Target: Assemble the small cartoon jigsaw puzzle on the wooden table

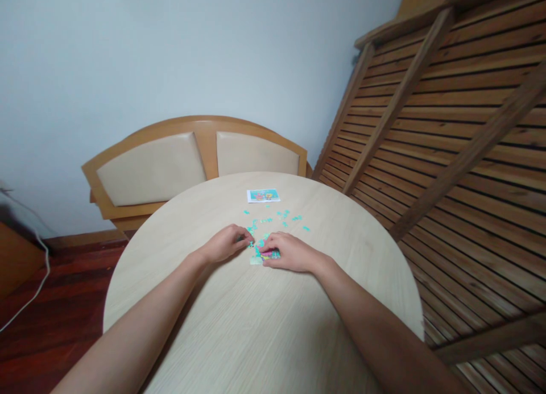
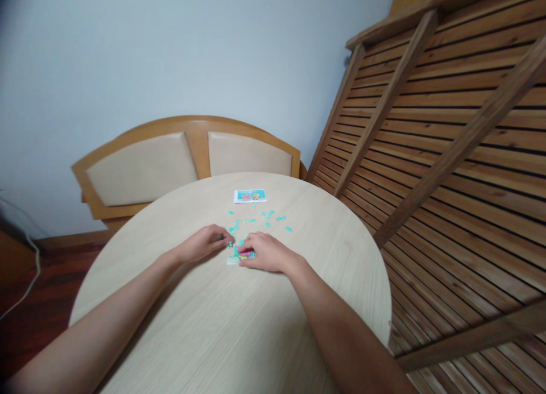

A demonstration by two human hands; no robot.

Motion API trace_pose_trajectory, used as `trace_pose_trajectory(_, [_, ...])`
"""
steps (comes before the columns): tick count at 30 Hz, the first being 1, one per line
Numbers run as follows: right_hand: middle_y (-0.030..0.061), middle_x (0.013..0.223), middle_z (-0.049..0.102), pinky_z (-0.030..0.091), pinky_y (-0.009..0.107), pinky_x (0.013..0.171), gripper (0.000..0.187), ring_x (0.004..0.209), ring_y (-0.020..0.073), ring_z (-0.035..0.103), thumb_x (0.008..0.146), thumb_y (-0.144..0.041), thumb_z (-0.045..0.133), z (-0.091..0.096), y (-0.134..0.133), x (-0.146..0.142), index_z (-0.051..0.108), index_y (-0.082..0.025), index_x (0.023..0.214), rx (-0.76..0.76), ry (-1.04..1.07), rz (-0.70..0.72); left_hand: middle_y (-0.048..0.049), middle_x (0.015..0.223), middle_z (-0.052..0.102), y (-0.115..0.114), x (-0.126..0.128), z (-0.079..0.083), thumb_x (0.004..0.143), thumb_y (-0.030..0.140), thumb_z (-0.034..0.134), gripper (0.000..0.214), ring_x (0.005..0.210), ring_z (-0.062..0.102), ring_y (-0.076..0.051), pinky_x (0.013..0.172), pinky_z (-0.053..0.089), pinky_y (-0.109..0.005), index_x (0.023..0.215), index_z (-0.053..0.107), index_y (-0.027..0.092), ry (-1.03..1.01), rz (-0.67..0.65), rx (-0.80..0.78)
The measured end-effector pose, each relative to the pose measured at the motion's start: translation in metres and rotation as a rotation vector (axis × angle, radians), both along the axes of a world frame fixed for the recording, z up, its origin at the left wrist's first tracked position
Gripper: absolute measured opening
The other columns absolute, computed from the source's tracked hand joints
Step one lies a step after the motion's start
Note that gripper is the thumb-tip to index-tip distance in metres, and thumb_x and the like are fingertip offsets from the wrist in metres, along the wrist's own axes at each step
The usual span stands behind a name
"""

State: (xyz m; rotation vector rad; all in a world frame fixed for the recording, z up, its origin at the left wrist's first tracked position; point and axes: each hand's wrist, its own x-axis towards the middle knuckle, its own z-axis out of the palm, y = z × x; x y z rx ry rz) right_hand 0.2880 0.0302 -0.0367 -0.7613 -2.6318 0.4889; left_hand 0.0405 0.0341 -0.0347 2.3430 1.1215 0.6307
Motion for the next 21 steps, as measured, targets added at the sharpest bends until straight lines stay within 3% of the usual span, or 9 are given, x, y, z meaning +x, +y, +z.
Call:
trace_pose_trajectory(6, [0.0062,0.094,0.067,0.041,0.030,0.083,0.025,0.091,0.0201,0.060,0.084,-0.036,0.072,0.002,0.000,0.001,0.075,-0.020,0.103,0.002,-0.003,-0.020,-0.0056,0.107,0.074,-0.007,0.006,0.006,0.093,0.027,0.051,0.026,0.097,0.066,-0.018,0.093,0.048,-0.030,0.105,0.072,0.019,-0.037,0.018,-0.006])
trace_pose_trajectory(21, [0.0054,0.091,0.065,0.041,0.029,0.083,0.025,0.089,0.0193,0.059,0.084,-0.037,0.072,0.002,0.001,0.005,0.075,-0.020,0.102,-0.011,-0.005,-0.061,-0.0062,0.091,0.073,-0.008,0.011,-0.005,0.089,0.033,0.056,0.027,0.082,0.062,-0.017,0.077,0.047,-0.027,0.099,0.073,0.014,-0.120,0.014,-0.147])
